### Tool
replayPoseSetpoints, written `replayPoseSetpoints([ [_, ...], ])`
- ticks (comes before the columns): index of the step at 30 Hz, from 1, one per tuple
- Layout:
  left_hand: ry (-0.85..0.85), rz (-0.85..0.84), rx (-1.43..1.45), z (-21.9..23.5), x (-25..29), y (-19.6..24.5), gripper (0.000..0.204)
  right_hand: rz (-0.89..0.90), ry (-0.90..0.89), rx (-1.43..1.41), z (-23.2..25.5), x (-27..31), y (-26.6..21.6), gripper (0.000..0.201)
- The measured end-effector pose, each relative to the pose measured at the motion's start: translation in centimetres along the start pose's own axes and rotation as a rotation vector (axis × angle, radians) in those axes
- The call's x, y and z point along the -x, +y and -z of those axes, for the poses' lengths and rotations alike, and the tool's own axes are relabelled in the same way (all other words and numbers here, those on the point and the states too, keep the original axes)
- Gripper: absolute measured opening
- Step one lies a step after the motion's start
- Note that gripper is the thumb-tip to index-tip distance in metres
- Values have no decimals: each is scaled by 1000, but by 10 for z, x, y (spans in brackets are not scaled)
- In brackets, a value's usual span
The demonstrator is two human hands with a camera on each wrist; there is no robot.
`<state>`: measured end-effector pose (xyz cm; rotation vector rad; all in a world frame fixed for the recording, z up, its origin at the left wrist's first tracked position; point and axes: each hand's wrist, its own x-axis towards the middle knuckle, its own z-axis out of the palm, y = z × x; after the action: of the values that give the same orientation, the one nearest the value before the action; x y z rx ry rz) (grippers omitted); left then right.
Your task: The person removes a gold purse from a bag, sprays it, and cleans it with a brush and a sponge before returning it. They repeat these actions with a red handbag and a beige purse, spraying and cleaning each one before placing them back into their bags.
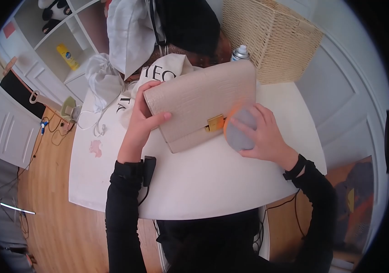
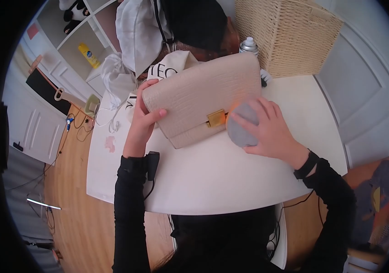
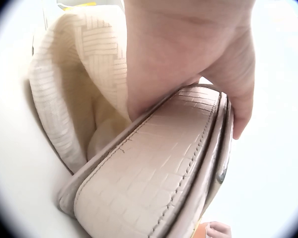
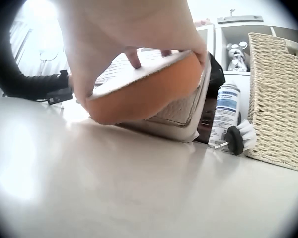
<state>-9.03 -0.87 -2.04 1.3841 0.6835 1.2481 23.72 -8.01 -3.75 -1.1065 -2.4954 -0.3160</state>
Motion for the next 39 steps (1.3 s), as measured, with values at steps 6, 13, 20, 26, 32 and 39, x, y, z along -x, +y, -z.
replayPoseSetpoints([
  [6, -5, 3, 10, 2, 0, -4, 76, -347, 399, -377, -13, -13, 13, 85],
  [13, 10, 7, 42, 2, -3, -3, 76, -334, 347, -223, -4, -35, 9, 87],
  [20, -15, -27, 1, 4, -3, -6, 73, -181, 218, -104, -3, -39, -16, 88],
  [26, -4, 7, -4, 2, -2, -3, 80, -415, 544, -351, -17, -59, 2, 88],
  [32, 1, -23, 31, 5, -5, -8, 74, -157, 246, -189, -6, -55, -35, 83],
  [39, -20, -24, 1, 1, -2, -1, 74, -211, 429, -374, -17, -80, -30, 79],
])
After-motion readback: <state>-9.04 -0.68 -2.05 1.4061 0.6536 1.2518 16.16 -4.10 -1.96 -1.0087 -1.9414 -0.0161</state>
